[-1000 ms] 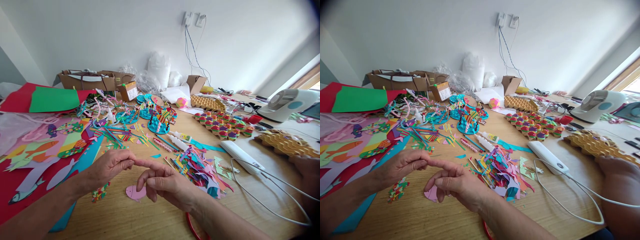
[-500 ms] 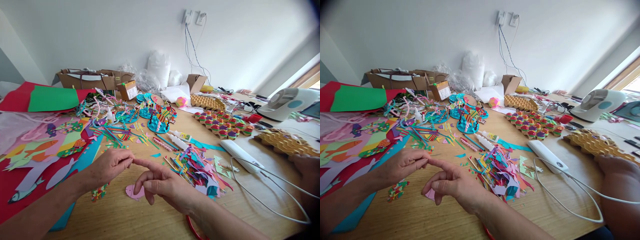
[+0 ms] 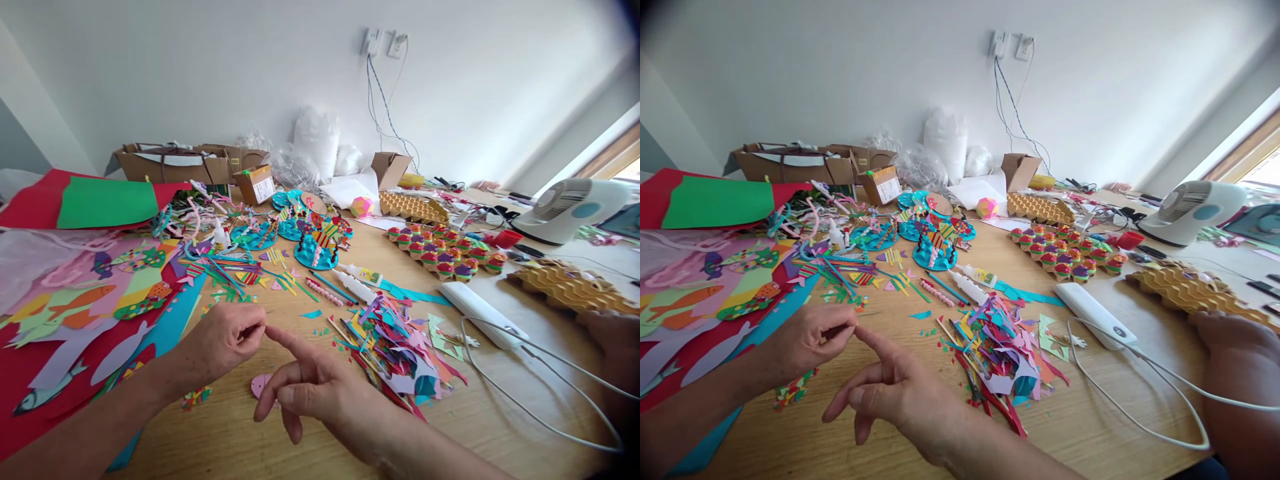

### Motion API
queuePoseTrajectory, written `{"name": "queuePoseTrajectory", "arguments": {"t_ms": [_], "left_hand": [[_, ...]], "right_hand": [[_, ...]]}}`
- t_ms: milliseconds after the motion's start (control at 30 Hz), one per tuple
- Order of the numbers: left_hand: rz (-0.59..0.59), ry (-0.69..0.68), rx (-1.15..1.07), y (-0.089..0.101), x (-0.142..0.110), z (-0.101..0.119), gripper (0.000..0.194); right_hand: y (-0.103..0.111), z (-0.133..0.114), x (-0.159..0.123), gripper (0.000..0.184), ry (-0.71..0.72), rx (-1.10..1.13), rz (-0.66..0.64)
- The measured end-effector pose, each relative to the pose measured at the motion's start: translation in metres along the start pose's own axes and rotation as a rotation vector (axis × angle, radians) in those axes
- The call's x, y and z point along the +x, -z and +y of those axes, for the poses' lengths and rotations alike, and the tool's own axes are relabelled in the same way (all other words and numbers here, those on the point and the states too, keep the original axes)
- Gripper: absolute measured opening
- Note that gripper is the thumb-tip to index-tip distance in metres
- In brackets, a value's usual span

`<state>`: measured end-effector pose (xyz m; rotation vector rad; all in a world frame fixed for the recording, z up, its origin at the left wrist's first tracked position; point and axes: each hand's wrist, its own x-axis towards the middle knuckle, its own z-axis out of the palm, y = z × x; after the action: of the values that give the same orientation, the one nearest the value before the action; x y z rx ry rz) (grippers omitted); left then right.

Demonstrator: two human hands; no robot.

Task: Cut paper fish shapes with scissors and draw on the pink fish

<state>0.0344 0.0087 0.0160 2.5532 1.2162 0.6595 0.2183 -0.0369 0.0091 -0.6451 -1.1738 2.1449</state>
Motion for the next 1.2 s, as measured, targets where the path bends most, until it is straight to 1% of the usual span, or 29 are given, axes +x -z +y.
{"name": "queuePoseTrajectory", "arguments": {"t_ms": [167, 233, 300, 367, 433, 500, 600, 667, 733, 800, 933, 1000, 1100, 1200], "left_hand": [[0.087, 0.0, 0.074, -0.005, 0.0, 0.003, 0.021], [0.118, 0.054, 0.029, -0.005, 0.001, 0.004, 0.021], [0.113, 0.157, -0.16, -0.003, 0.001, 0.005, 0.021], [0.069, 0.28, -0.465, -0.001, 0.001, 0.006, 0.022], [0.029, 0.382, -0.763, 0.001, 0.001, 0.008, 0.022], [0.028, 0.464, -0.975, 0.002, 0.0, 0.009, 0.018], [0.041, 0.563, -1.158, 0.002, -0.003, 0.01, 0.012], [0.036, 0.597, -1.223, 0.002, -0.005, 0.011, 0.013], [0.021, 0.601, -1.261, 0.001, -0.008, 0.011, 0.013], [0.007, 0.595, -1.28, 0.001, -0.009, 0.012, 0.013], [-0.039, 0.576, -1.281, 0.0, -0.01, 0.016, 0.017], [-0.074, 0.548, -1.265, -0.001, -0.01, 0.018, 0.02], [-0.15, 0.482, -1.238, -0.003, -0.012, 0.022, 0.021], [-0.205, 0.441, -1.247, -0.004, -0.015, 0.025, 0.023]], "right_hand": [[-0.009, 0.002, 0.003, 0.073, -0.022, 0.032, 0.017], [-0.011, 0.002, 0.004, 0.077, -0.03, 0.024, 0.026], [-0.012, 0.001, 0.004, 0.078, -0.018, -0.003, 0.038], [-0.012, -0.001, 0.003, 0.075, 0.027, -0.026, 0.06], [-0.009, -0.003, 0.003, 0.067, 0.07, -0.036, 0.116], [-0.005, -0.004, 0.005, 0.056, 0.107, -0.059, 0.205], [0.003, -0.005, 0.01, 0.037, 0.159, -0.126, 0.32], [0.009, -0.006, 0.014, 0.029, 0.193, -0.164, 0.357], [0.013, -0.007, 0.017, 0.024, 0.223, -0.225, 0.384], [0.016, -0.009, 0.02, 0.02, 0.279, -0.367, 0.418], [0.014, -0.015, 0.025, 0.012, 0.499, -0.859, 0.495], [0.011, -0.017, 0.027, 0.011, 0.584, -1.067, 0.497], [0.009, -0.021, 0.027, 0.004, 0.62, -1.273, 0.465], [0.009, -0.024, 0.023, 0.015, 0.603, -1.434, 0.396]]}}
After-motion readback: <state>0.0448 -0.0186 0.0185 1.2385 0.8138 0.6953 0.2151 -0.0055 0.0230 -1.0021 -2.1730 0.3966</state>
